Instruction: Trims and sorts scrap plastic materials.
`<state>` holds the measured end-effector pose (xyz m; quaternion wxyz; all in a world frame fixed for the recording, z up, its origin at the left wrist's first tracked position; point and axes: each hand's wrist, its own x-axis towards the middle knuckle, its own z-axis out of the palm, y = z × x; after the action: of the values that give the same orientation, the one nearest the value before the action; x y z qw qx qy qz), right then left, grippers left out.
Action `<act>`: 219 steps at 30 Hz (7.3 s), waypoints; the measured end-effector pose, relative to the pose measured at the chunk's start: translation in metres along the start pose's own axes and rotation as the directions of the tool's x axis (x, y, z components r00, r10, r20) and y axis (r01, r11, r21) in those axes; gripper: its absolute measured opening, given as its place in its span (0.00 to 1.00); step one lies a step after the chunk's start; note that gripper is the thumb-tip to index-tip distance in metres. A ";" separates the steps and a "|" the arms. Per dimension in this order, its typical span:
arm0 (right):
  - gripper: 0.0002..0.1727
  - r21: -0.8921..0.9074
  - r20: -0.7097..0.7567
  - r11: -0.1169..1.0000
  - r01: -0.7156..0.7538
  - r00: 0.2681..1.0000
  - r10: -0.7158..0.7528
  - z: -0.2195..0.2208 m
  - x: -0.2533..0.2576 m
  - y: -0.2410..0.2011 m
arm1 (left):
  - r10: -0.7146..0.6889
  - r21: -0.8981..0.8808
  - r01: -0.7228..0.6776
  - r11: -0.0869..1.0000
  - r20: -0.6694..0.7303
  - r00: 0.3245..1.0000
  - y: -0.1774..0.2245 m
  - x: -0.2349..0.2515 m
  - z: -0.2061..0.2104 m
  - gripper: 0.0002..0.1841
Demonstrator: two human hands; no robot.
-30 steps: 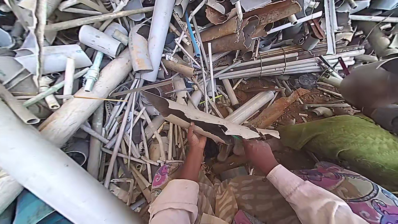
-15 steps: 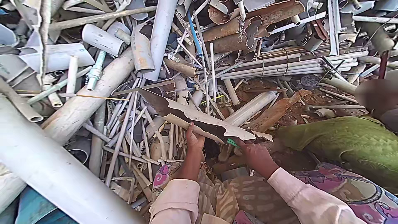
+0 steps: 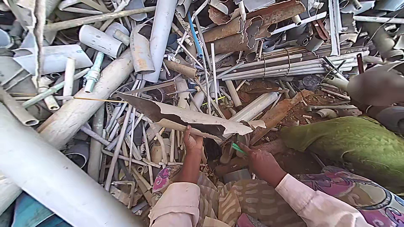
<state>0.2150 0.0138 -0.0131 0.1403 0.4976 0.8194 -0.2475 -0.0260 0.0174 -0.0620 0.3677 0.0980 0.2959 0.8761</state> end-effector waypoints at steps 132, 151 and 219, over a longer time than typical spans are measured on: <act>0.28 -0.219 -0.674 0.950 0.222 0.670 -0.312 -0.022 -0.057 0.030 | 0.011 0.548 -0.114 0.829 0.189 0.982 -0.039 -0.047 0.009 0.69; 0.23 0.558 -0.315 0.806 0.198 0.949 -0.015 -0.003 -0.035 0.044 | -0.034 0.271 0.015 0.963 0.065 0.997 0.015 -0.022 0.014 0.25; 0.14 0.966 -0.188 0.160 0.201 0.978 -0.095 0.018 -0.067 0.098 | -0.160 0.574 0.052 0.817 0.141 0.977 -0.015 -0.046 0.030 0.19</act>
<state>0.3322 -0.0084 -0.0223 -0.2701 0.3988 0.5187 -0.7063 0.0271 0.0071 -0.0445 0.3958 0.2660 0.5129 0.7138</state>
